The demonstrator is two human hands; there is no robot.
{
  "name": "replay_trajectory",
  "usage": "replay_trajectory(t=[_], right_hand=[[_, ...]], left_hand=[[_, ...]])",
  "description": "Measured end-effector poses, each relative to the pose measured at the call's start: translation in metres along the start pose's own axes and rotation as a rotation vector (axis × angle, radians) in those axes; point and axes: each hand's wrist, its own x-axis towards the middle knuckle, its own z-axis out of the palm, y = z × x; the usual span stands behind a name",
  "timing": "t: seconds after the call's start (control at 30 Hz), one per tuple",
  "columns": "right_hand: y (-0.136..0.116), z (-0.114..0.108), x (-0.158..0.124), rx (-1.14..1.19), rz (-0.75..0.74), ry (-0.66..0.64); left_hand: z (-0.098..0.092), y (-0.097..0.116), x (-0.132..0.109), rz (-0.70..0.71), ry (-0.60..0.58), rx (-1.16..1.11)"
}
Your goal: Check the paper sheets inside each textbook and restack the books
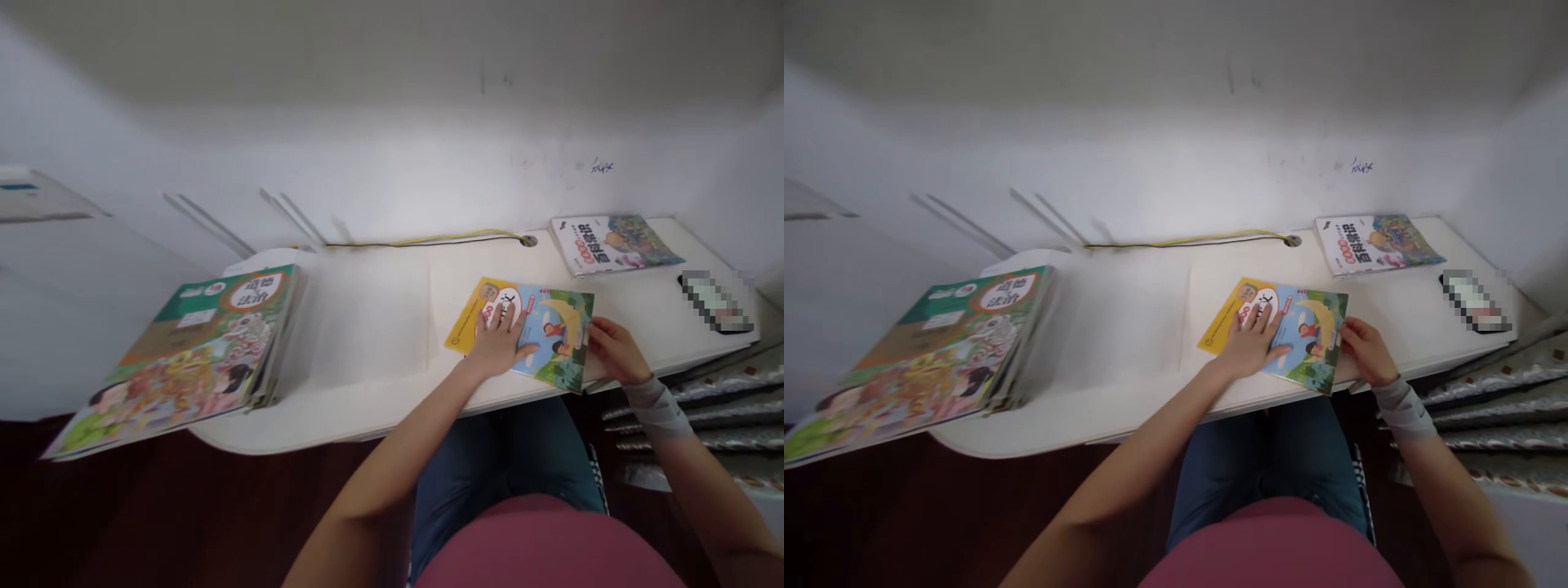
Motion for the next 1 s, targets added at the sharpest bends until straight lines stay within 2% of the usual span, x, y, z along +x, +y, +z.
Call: replay_trajectory(t=[0.07,0.13,0.2,0.27,0.3,0.37,0.5,0.6,0.73,0.87,1.0], right_hand=[[-0.005,-0.006,0.016,-0.054,-0.031,0.065],[-0.008,-0.01,0.035,-0.103,-0.048,0.107],[-0.011,-0.01,0.055,-0.118,-0.061,0.135],[-0.013,-0.008,0.072,-0.11,-0.085,0.159],[-0.014,-0.005,0.079,-0.102,-0.102,0.172],[-0.014,0.001,0.09,-0.074,-0.141,0.198],[-0.016,0.01,0.098,-0.005,-0.234,0.242],[-0.019,0.011,0.1,0.006,-0.291,0.246],[-0.025,0.01,0.102,-0.076,-0.32,0.217],[-0.033,0.008,0.098,-0.258,-0.376,0.216],[-0.033,0.006,0.095,-0.651,-0.388,0.274]], left_hand=[[-0.001,-0.003,0.01,0.036,-0.053,-0.008],[-0.01,-0.013,0.022,0.022,-0.012,-0.029],[-0.023,-0.03,0.037,-0.147,0.093,-0.1],[-0.035,-0.05,0.056,-0.397,0.196,-0.208],[-0.04,-0.06,0.065,-0.47,0.221,-0.244],[-0.046,-0.077,0.082,-0.532,0.237,-0.313],[-0.048,-0.098,0.1,-0.56,0.239,-0.51],[-0.046,-0.105,0.104,-0.562,0.249,-0.65],[-0.048,-0.108,0.103,-0.535,0.25,-0.728],[-0.052,-0.108,0.1,-0.486,0.25,-0.735],[-0.049,-0.102,0.104,-0.407,0.251,-0.678]])
